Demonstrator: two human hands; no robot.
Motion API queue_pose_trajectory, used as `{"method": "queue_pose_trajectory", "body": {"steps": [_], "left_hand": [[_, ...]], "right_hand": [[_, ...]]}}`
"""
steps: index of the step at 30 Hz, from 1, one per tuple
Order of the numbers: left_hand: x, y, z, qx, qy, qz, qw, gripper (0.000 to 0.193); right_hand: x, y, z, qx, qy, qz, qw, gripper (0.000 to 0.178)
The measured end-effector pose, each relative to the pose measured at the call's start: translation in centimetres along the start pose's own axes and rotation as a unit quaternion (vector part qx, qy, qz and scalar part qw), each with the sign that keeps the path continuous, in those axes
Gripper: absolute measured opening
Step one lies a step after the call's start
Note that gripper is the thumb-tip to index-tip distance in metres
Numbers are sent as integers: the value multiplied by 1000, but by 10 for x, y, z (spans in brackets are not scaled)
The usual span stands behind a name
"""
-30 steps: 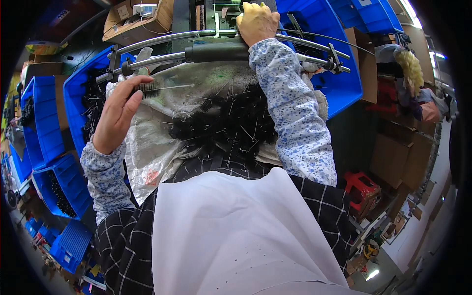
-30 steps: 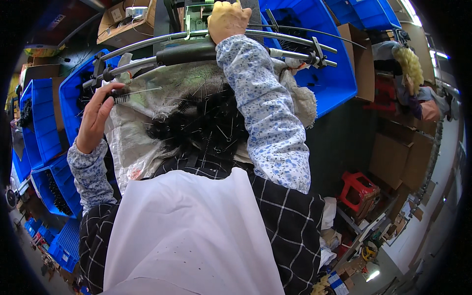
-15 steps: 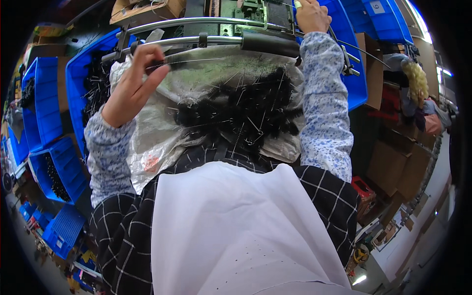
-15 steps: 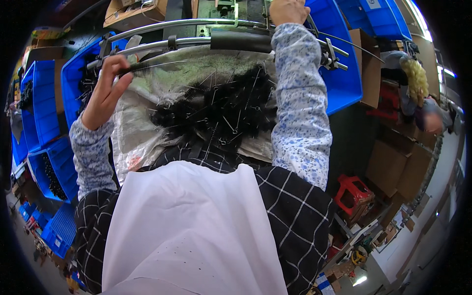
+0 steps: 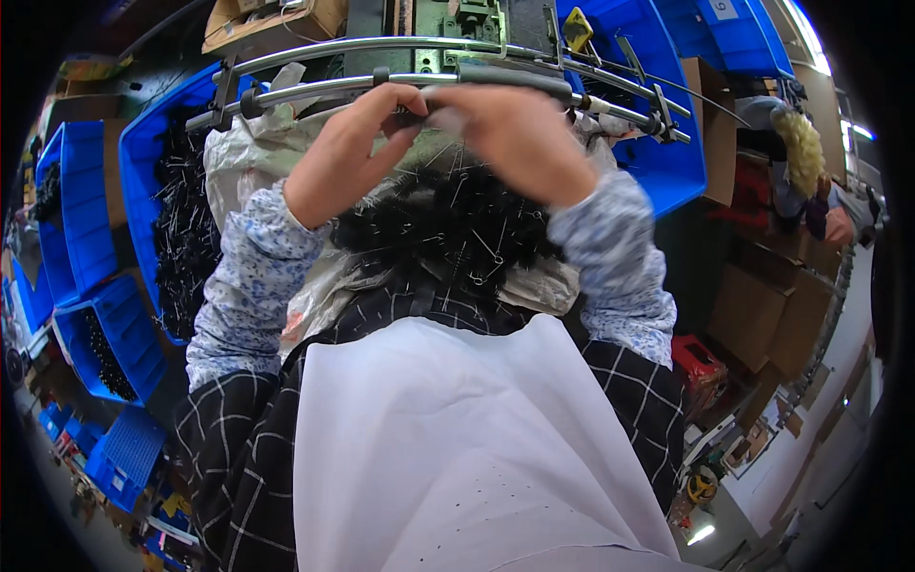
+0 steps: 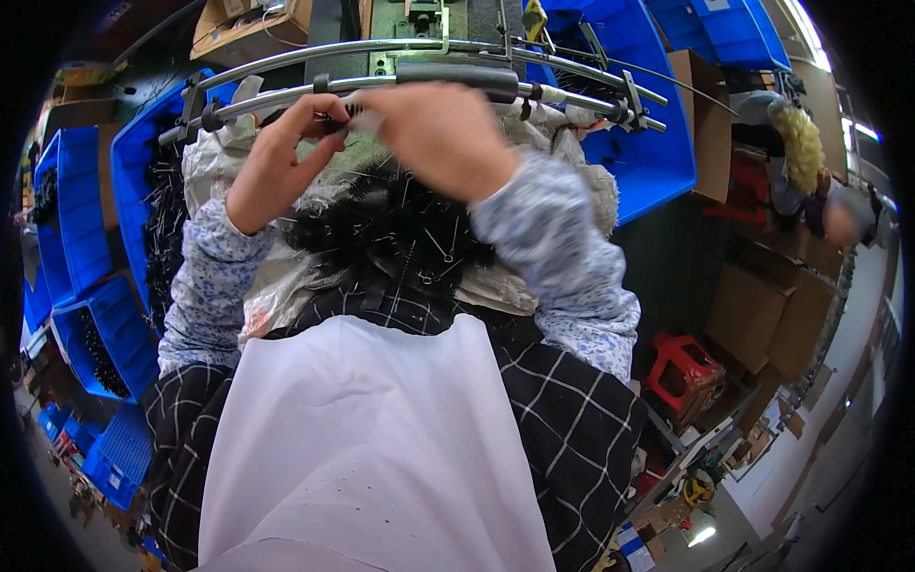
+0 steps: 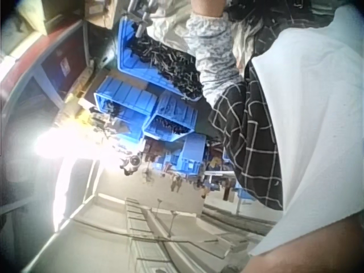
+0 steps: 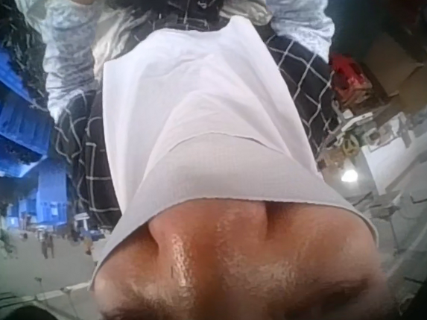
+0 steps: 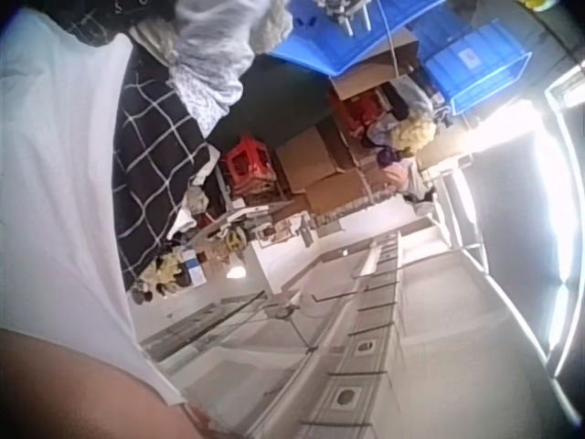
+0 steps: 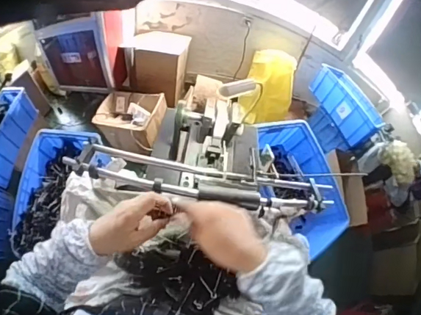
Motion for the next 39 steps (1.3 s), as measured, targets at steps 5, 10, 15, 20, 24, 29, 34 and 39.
{"method": "queue_pose_trajectory", "body": {"steps": [5,10,15,20,24,29,34,39], "left_hand": [[-11,4,-6,-51,74,87,992,40],[-59,35,-7,82,160,-122,976,41],[-95,22,-31,98,184,-223,952,27],[-103,18,-37,77,194,-183,961,20],[-102,24,-35,58,198,-192,959,19],[-81,59,-17,-6,188,-151,970,18],[-82,96,-7,-12,139,-48,989,25],[-74,99,-3,-53,105,-8,993,29]], "right_hand": [[6,-17,-8,-63,46,87,993,30],[42,12,104,-231,-88,259,934,23],[56,16,130,-288,-71,244,923,15],[62,10,137,-267,-74,249,928,15],[65,10,140,-241,-67,245,937,17],[71,12,153,-229,-63,237,942,19],[58,11,144,-290,-133,236,918,36],[52,0,163,-240,-156,278,917,33]]}}
Point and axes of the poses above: each hand's wrist, its own x-axis towards the middle knuckle, its own y-axis out of the back of the hand, z = x × y, the point moved 2 cm from there along x, towards the middle knuckle, and after that the axes turned 3 degrees about y, right-handed, at the moved point
